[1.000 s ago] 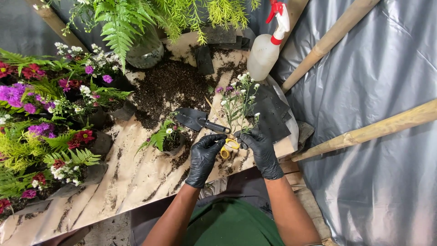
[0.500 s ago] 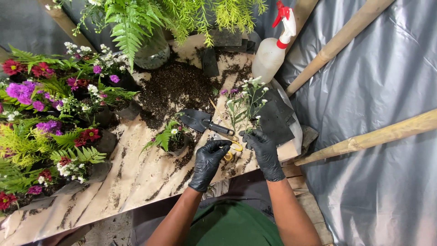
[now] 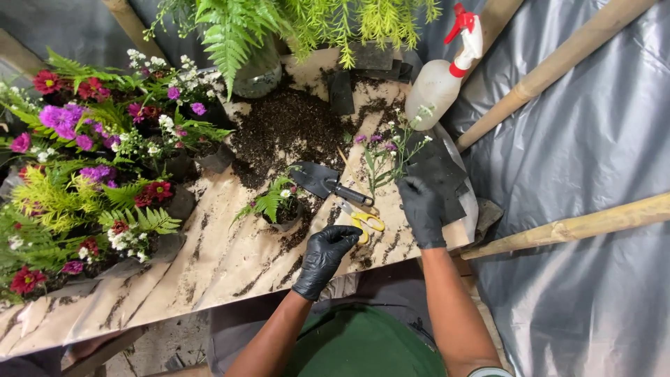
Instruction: The person arranges a floral display on a table, using yellow-handled scissors to trim stems of white flowers and green foliage. They place the cut pieces into a small black pot containing soil and a fern, adjusting the arrangement with gloved hands.
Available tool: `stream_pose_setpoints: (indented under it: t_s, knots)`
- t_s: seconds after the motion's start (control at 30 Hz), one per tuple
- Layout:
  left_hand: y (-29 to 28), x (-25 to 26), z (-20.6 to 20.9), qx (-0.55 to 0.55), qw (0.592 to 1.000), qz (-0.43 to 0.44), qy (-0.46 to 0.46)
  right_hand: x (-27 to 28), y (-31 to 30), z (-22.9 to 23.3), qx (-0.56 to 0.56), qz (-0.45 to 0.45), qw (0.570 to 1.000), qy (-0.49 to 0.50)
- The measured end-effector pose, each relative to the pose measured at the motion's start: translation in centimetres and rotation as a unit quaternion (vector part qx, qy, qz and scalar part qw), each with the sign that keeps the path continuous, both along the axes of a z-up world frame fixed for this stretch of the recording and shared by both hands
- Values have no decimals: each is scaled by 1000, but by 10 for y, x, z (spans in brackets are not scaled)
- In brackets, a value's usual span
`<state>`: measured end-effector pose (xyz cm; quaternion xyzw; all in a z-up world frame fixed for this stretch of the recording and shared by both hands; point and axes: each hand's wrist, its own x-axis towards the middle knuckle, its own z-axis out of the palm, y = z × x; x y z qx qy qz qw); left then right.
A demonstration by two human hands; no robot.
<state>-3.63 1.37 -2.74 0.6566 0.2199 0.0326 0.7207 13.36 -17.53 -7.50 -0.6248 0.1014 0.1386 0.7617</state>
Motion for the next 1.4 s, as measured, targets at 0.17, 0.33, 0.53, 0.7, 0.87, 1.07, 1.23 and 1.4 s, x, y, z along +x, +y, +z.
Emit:
stream_pose_setpoints:
  t_s: [0.17, 0.33, 0.53, 0.7, 0.87, 1.07, 1.23, 1.4]
  knots:
    - [5, -10, -14, -3, 1000, -28, 6, -10, 20, 14, -379, -23, 910, -165]
    - [12, -18, -17, 14, 999, -40, 24, 3, 18, -27, -507, -17, 824, -252]
    - [19, -17, -21, 27, 998, -46, 35, 2, 11, -37, -586, 1, 756, -293]
    - [22, -22, -18, 37, 997, -45, 56, 1, 5, -31, -552, -39, 779, -296]
    - [22, -28, -18, 39, 997, -40, 51, 5, 0, -25, -506, -74, 810, -285]
    - [23, -29, -9, 24, 997, -37, 57, 19, -7, -25, -511, -113, 812, -258]
    - [23, -27, -13, 29, 997, -36, 59, -10, 7, 13, -532, -88, 771, -340]
    - [22, -27, -14, 27, 998, -35, 54, -39, 29, 27, -561, -70, 721, -401]
